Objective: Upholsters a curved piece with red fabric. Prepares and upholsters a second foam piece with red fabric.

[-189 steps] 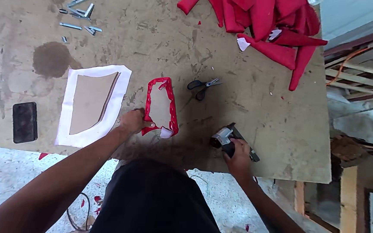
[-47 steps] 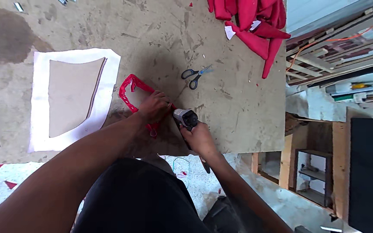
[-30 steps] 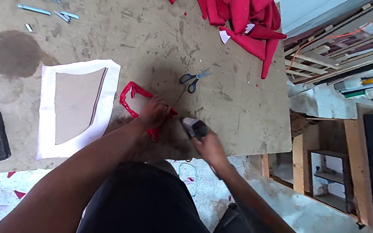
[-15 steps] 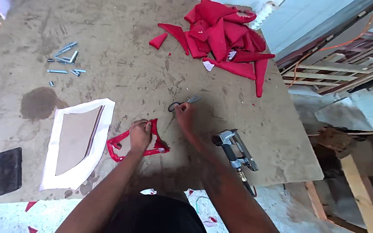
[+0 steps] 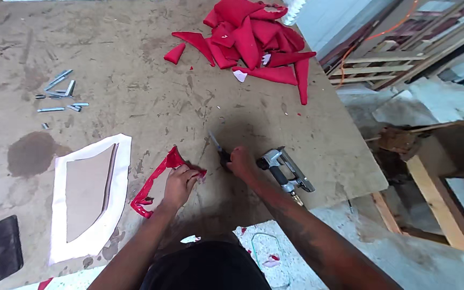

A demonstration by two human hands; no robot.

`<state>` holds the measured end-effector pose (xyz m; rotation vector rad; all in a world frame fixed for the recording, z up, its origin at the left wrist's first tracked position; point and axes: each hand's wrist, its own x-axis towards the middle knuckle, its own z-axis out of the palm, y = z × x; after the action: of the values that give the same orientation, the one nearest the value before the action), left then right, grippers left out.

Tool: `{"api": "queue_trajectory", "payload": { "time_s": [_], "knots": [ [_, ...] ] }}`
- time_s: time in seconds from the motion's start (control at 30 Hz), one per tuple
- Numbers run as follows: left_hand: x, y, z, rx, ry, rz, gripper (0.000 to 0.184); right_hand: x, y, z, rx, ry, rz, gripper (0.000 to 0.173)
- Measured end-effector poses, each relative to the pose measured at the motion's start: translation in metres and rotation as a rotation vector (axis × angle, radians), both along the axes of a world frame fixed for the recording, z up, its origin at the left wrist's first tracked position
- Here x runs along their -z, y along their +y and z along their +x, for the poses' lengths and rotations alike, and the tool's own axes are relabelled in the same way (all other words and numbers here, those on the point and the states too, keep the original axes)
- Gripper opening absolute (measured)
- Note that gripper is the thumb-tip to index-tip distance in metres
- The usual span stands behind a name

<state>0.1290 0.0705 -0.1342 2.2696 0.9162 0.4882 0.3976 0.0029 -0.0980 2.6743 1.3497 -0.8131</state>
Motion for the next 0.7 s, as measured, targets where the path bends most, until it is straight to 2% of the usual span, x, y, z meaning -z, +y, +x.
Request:
{"api": "queue_trajectory", "payload": {
  "time_s": [0.1, 0.2, 0.33, 0.4, 0.53, 0.63, 0.7],
  "knots": [
    [0.004, 0.007, 0.003, -0.044, -0.060, -0.133, 0.020, -0.024, -0.035, 0.003, -0.012, 0.292, -0.139, 0.035],
    [0.005, 0.008, 0.000, -0.035, -0.081, -0.188, 0.020, -0.042, -0.090, 0.000, -0.029, 0.458, -0.063, 0.033],
    [0.005, 0.011, -0.008, 0.042, -0.134, -0.232, 0.018, -0.037, -0.148, -0.013, -0.225, 0.339, 0.255, 0.041],
    [0.006, 0.010, -0.014, 0.115, -0.147, -0.254, 0.018, -0.028, -0.165, -0.020, -0.288, 0.250, 0.348, 0.047],
    [0.010, 0.006, -0.019, 0.180, -0.174, -0.277, 0.014, -0.017, -0.169, -0.031, -0.314, 0.134, 0.284, 0.067],
    [0.011, 0.005, -0.018, 0.178, -0.178, -0.263, 0.013, -0.011, -0.158, -0.038, -0.312, 0.107, 0.281, 0.066],
    [0.015, 0.001, -0.017, 0.205, -0.198, -0.175, 0.013, -0.002, -0.147, -0.041, -0.313, 0.107, 0.281, 0.065]
  ]
}}
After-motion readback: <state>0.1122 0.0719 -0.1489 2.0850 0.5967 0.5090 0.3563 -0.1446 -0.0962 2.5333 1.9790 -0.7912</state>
